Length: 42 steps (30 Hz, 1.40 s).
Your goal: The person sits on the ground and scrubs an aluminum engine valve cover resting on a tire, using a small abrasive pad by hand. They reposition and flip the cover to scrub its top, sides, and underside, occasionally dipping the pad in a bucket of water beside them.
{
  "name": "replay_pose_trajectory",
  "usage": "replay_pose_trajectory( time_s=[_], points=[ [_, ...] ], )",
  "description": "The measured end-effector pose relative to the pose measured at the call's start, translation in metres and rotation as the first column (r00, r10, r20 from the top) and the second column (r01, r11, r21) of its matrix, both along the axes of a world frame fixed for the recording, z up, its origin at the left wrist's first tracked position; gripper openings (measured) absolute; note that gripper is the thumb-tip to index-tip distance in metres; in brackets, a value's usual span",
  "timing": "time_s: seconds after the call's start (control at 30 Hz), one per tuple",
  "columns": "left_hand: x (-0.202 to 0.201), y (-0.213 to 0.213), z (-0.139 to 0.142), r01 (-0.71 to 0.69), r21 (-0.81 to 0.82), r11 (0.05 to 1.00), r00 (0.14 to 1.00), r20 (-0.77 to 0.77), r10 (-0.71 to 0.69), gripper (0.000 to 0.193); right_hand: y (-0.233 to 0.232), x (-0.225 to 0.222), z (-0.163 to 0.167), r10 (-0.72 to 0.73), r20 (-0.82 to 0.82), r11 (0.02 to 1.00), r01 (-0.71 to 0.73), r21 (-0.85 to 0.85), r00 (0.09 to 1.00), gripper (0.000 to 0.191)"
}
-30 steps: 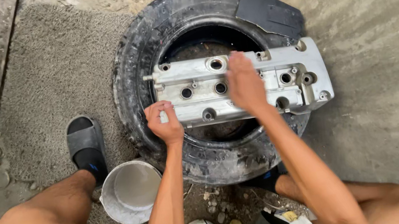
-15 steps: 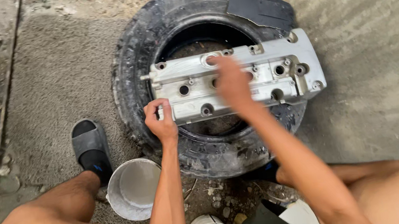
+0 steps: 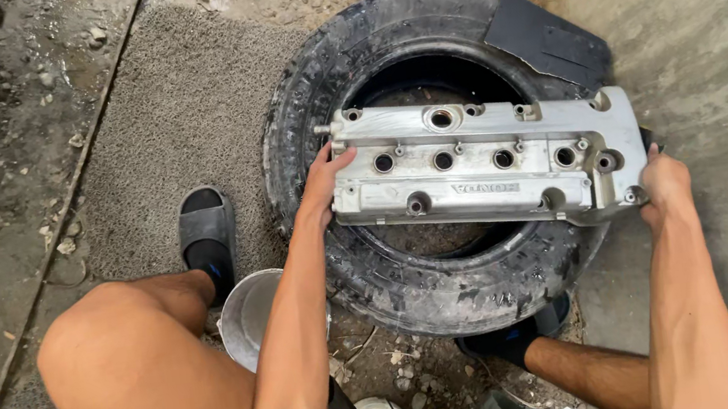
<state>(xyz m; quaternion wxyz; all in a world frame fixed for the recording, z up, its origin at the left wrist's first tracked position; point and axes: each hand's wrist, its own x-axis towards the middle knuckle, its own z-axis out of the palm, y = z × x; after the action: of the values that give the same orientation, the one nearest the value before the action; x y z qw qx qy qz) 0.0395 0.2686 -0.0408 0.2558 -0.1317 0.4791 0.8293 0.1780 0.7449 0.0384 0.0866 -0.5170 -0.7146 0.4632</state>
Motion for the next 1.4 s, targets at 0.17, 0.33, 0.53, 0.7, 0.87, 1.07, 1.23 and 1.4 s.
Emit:
replay_pose_trajectory(
  time_s=[0.17,0.33,0.53,0.7,0.87,1.07,1.23,1.4],
  points=[
    [-0.003,0.007,0.001,0.005,0.019,1.0,1.0,0.002,-0.005,0.071,-0.011,0.001,0.014,-0.004,-0.201,0.965,-0.049,-0.257,0.979,0.037],
    [-0.001,0.003,-0.004,-0.005,0.033,0.999,1.0,-0.013,0.006,0.066,-0.012,0.003,0.007,0.04,-0.207,0.957,-0.097,-0.275,0.977,0.039],
    [0.003,-0.023,0.008,0.003,-0.122,0.992,0.999,-0.047,-0.009,0.06,-0.015,0.0,-0.02,0.025,-0.259,0.933,-0.116,-0.341,0.965,0.037],
    [0.01,-0.025,0.014,0.009,-0.358,0.934,0.977,-0.198,-0.085,0.06,-0.029,-0.001,-0.012,0.066,-0.249,0.993,-0.089,-0.082,0.966,0.029],
    [0.028,-0.026,0.001,-0.459,-0.352,0.815,0.811,-0.54,0.223,0.038,-0.065,0.01,0.022,0.327,-0.182,0.61,-0.06,0.79,0.927,0.023],
    [0.07,-0.008,-0.017,-0.716,-0.275,0.641,0.552,-0.785,0.28,0.017,-0.154,0.031,0.03,0.764,0.27,0.19,-0.604,0.774,0.586,0.022],
    [0.079,-0.005,-0.016,-0.71,-0.383,0.59,0.611,-0.753,0.246,0.019,-0.222,0.028,0.015,0.742,0.186,0.313,-0.578,0.754,0.644,0.021],
    [0.075,-0.01,-0.019,-0.586,-0.328,0.741,0.696,-0.671,0.254,0.02,-0.352,-0.016,0.0,0.884,0.131,0.212,-0.635,0.743,0.449,0.017]
  ],
)
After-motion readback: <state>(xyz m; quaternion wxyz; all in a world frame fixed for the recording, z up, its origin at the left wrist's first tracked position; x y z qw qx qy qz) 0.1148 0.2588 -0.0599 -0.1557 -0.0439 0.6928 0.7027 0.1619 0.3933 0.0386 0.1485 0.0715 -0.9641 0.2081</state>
